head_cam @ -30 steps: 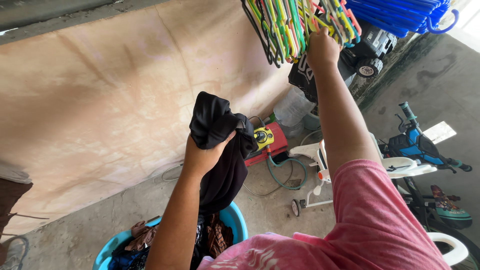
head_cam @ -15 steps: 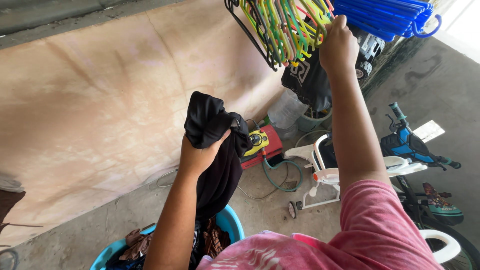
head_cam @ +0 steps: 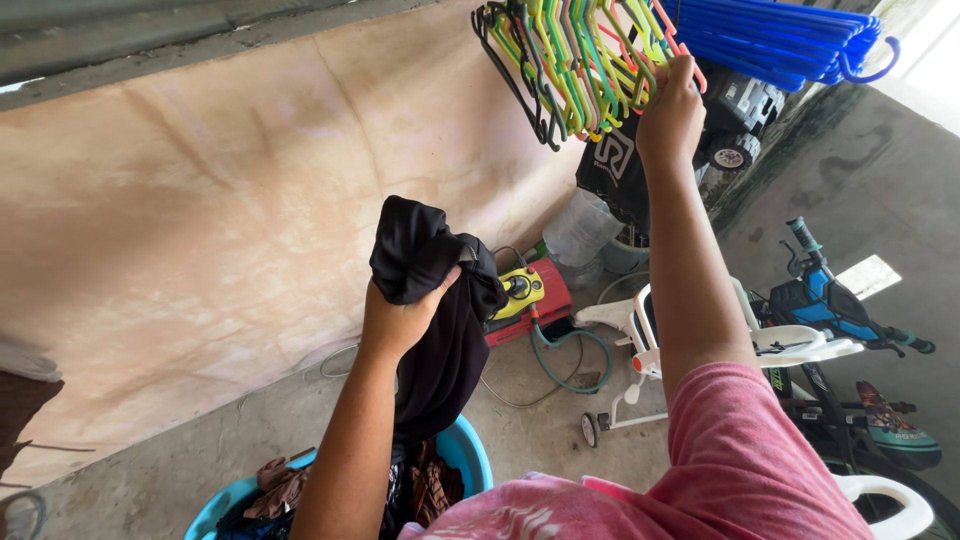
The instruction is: The person takes wet clothes from a blue basin, places each item on a plastic hanger, and hangs them on a clothesline. Items handled include a black shirt, a floral dress, a purple top, and a patterned skirt.
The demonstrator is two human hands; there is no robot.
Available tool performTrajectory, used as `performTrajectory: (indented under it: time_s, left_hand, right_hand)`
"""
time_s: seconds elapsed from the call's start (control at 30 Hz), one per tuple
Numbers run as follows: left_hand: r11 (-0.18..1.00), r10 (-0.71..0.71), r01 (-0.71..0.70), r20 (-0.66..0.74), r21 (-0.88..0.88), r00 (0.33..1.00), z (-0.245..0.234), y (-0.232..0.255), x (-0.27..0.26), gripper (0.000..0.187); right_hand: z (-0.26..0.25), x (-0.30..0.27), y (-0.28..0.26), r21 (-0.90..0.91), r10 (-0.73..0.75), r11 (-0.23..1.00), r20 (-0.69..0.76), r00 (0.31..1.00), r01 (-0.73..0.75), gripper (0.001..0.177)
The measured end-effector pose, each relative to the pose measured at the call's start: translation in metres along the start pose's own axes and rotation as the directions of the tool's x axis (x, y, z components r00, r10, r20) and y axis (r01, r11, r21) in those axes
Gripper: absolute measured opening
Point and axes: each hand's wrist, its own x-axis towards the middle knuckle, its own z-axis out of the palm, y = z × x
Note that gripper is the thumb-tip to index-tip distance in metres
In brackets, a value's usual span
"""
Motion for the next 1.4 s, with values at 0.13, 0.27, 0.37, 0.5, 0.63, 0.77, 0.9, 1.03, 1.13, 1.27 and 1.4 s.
performTrajectory:
  time_s: [0.13, 0.27, 0.37, 0.5, 0.63, 0.77, 0.9, 1.03, 1.13, 1.27, 1.4]
  left_hand:
    - [0.995, -0.092, 0.09, -0.034, -0.042, 0.995, -0.005, -0.003, -0.005, 0.025]
    - [0.987, -0.162, 0.16, -0.072, -0.036, 0.984, -0.017, -0.01, -0.011, 0.029]
    - [0.981, -0.194, 0.191, -0.093, -0.04, 0.977, -0.026, -0.015, -0.016, 0.03]
    - [0.982, -0.163, 0.151, -0.105, -0.109, 0.981, -0.036, -0.018, -0.022, 0.029]
    - [0.955, -0.242, 0.229, -0.046, -0.19, 0.969, -0.047, -0.022, -0.031, 0.032]
    - [0.795, -0.324, 0.293, 0.037, -0.531, 0.945, -0.056, -0.029, -0.047, 0.035]
    - [0.581, -0.428, 0.329, 0.065, -0.745, 0.901, -0.07, -0.042, -0.069, 0.043]
    - [0.389, -0.525, 0.419, 0.177, -0.82, 0.833, -0.093, -0.06, -0.089, 0.041]
    - [0.426, -0.622, 0.443, 0.101, -0.789, 0.777, -0.104, -0.077, -0.104, 0.04]
    - [0.495, -0.692, 0.45, -0.023, -0.743, 0.722, -0.111, -0.097, -0.126, 0.035]
    - [0.245, -0.709, 0.452, 0.159, -0.857, 0.687, -0.122, -0.093, -0.149, 0.045]
  right_hand:
    - [-0.019, -0.033, -0.004, -0.044, 0.073, 0.996, -0.032, 0.997, -0.075, 0.007]
    - [-0.054, -0.106, -0.008, -0.204, -0.013, 0.979, -0.137, 0.991, -0.016, 0.018]
    - [-0.072, -0.173, -0.025, 0.461, 0.256, 0.874, -0.164, 0.953, -0.156, 0.027]
    - [-0.1, -0.232, -0.063, 0.589, 0.17, 0.807, -0.163, 0.972, -0.042, 0.012]
    - [-0.127, -0.244, -0.108, 0.532, 0.124, 0.829, 0.128, 0.984, -0.174, 0.025]
    - [-0.122, -0.244, -0.154, 0.502, 0.217, 0.696, 0.534, 0.817, -0.513, 0.025]
    - [-0.1, -0.261, -0.193, 0.362, 0.049, 0.812, 0.739, 0.672, -0.458, 0.024]
    - [-0.101, -0.298, -0.236, 0.325, -0.105, 0.828, 0.891, 0.443, -0.457, 0.024]
    - [-0.114, -0.315, -0.266, 0.585, -0.386, 0.784, 0.722, 0.574, -0.208, 0.023]
    - [-0.125, -0.318, -0.296, 0.589, -0.5, 0.808, 0.696, 0.515, -0.011, 0.022]
    - [-0.131, -0.327, -0.324, 0.515, -0.392, 0.853, 0.737, 0.55, -0.082, 0.023]
